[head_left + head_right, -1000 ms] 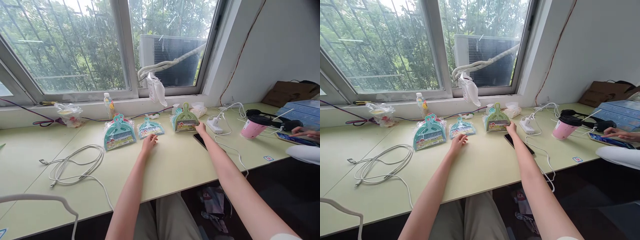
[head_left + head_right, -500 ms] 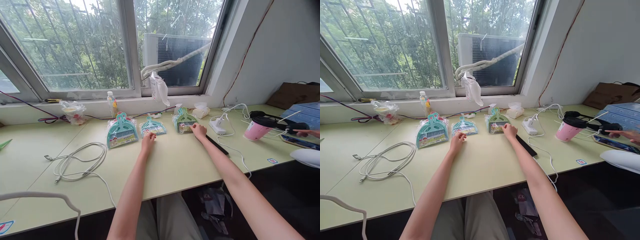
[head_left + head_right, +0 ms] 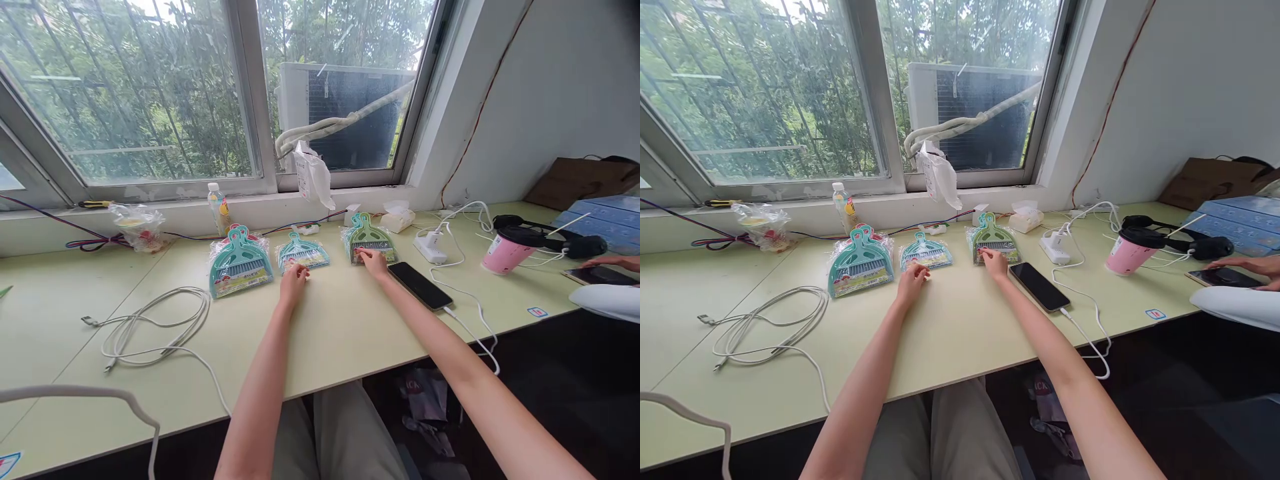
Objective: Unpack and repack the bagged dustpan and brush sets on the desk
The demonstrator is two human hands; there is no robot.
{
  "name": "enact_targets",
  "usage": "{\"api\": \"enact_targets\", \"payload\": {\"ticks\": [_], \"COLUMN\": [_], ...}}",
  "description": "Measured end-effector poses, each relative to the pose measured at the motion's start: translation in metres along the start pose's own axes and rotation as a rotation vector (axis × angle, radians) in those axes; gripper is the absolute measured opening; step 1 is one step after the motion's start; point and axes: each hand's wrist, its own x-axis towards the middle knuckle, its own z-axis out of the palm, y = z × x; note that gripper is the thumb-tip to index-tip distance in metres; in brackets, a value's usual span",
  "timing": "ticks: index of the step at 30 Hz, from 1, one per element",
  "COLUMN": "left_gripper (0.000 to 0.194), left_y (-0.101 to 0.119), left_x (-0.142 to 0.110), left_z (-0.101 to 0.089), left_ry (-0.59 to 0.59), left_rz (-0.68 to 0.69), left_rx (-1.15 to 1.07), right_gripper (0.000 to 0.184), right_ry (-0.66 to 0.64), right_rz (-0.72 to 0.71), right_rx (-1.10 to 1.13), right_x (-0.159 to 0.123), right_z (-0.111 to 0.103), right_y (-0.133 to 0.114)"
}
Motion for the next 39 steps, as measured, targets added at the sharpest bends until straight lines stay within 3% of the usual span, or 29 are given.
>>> {"api": "enact_targets", "payload": {"ticks": [3, 6, 14, 19, 25, 28, 32, 37, 39], "left_gripper": [0.017, 0.017, 0.018, 0.019, 0.019, 0.020, 0.022, 0.026, 0.031], "left_y": [-0.003, -0.005, -0.003, -0.006, -0.009, -0.007, -0.001, 0.000, -0.003], "left_x": [0.002, 0.003, 0.001, 0.002, 0.003, 0.002, 0.001, 0.004, 0.004], "left_z": [0.001, 0.002, 0.002, 0.003, 0.005, 0.005, -0.001, -0.008, -0.007], "left_ry": [0.009, 0.011, -0.009, -0.016, -0.022, -0.007, 0.089, 0.371, 0.363], "left_rz": [0.012, 0.021, 0.022, 0.034, 0.039, 0.041, 0.031, -0.015, -0.031], "left_rx": [-0.005, -0.010, -0.016, -0.005, -0.006, -0.007, 0.080, 0.252, 0.292], "right_gripper": [0.038, 0.041, 0.052, 0.047, 0.027, 0.030, 0.049, 0.079, 0.085], "right_ry": [-0.018, -0.069, -0.052, 0.003, 0.028, 0.060, 0.066, 0.033, 0.016], "right_rz": [-0.028, -0.110, -0.100, -0.045, -0.139, -0.185, -0.204, -0.215, -0.217], "right_rx": [0.222, 0.307, 0.061, -0.011, -0.046, -0.060, -0.055, -0.052, -0.098], "right_x": [0.002, 0.004, 0.003, 0.002, 0.000, 0.000, -0.001, -0.011, -0.017], "right_z": [0.006, 0.008, 0.012, 0.018, 0.020, 0.021, 0.022, 0.018, 0.018], "right_y": [0.009, 0.015, 0.003, -0.006, -0.005, -0.005, -0.005, -0.005, -0.009]}}
